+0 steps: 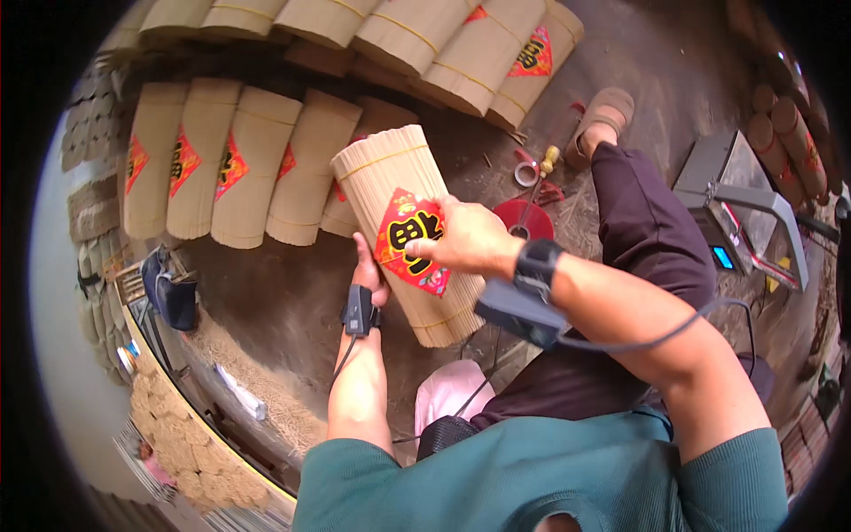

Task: Weighing and bundling incense sticks using an automated packaging scale.

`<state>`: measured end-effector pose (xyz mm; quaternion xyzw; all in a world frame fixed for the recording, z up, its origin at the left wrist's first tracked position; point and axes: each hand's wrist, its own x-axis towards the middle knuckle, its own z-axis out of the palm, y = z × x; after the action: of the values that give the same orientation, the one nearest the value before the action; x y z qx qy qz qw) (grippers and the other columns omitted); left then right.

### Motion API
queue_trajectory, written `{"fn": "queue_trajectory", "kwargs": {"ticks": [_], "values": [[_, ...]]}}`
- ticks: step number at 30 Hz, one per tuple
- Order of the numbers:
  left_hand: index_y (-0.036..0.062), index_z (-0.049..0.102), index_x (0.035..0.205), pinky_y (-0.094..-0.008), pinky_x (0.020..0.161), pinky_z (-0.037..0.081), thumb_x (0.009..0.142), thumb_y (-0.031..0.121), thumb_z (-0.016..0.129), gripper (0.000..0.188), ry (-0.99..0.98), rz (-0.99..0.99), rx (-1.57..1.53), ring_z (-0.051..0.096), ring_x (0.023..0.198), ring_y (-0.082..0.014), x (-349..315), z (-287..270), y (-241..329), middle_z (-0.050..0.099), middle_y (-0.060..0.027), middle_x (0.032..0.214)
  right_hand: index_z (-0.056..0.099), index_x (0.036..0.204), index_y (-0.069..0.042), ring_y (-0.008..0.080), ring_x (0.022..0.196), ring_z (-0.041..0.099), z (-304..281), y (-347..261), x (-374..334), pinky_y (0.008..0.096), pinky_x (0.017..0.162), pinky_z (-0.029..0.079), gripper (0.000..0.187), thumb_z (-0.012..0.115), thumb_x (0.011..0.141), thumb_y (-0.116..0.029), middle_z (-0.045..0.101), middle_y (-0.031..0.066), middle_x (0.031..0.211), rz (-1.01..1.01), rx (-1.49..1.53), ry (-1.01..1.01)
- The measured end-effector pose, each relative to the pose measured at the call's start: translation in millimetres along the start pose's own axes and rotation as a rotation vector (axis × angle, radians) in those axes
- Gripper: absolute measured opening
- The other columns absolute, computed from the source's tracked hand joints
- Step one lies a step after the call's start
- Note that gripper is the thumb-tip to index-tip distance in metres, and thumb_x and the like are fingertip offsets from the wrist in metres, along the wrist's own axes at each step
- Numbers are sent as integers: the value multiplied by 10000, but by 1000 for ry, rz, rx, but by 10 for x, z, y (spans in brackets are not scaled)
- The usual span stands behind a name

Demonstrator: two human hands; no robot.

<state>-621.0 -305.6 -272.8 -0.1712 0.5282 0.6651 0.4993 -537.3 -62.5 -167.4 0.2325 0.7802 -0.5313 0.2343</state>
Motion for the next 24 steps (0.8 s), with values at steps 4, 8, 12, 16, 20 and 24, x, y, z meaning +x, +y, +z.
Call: {"fn": "queue_trajectory", "kwargs": {"ticks": [4,8,12,16,20,24], "values": [[80,350,1423,-460,1015,445,760,824,384,998,-222,180,-128,500,1234,-298,-342,546,349,476,-145,1383,589,1174,-13,332,1024,570,-327,-291,-545,411,918,437,579,736,744,-373,629,180,1060,-454,-175,299],[80,344,1424,-462,1017,446,766,820,381,992,-357,254,-244,499,1233,-299,-546,1398,601,471,-149,1385,541,1258,-29,331,1137,498,-668,-432,-1064,424,997,391,618,757,735,-278,546,163,1258,-719,-183,595],[80,338,1426,-463,1019,446,772,817,379,986,-477,257,-320,498,1233,-301,-832,2423,668,466,-154,1387,518,1269,-19,362,1162,464,-1059,-476,-1658,433,1018,376,655,779,706,-229,513,164,1315,-803,-236,762],[82,319,1434,-476,1026,442,791,797,388,963,-725,218,-305,490,1238,-309,-699,3001,525,446,-165,1397,495,1295,-23,366,1195,450,-1375,-252,-2376,442,1028,366,678,774,726,-263,475,179,1356,-704,-320,928],[108,269,1465,-490,1059,401,805,779,401,951,-1074,51,-238,448,1279,-325,-1157,3922,383,392,-165,1443,441,1325,39,392,1299,375,-1701,8,-3174,465,1105,257,828,679,773,-531,434,236,1372,-558,-621,1055],[116,259,1471,-491,1074,377,810,777,396,945,-1291,-208,-330,426,1296,-328,-1249,4459,-162,376,-160,1455,344,1410,9,378,1408,215,-1853,65,-3726,483,1148,134,1005,604,738,-691,273,231,1492,-514,-727,1105]]}}
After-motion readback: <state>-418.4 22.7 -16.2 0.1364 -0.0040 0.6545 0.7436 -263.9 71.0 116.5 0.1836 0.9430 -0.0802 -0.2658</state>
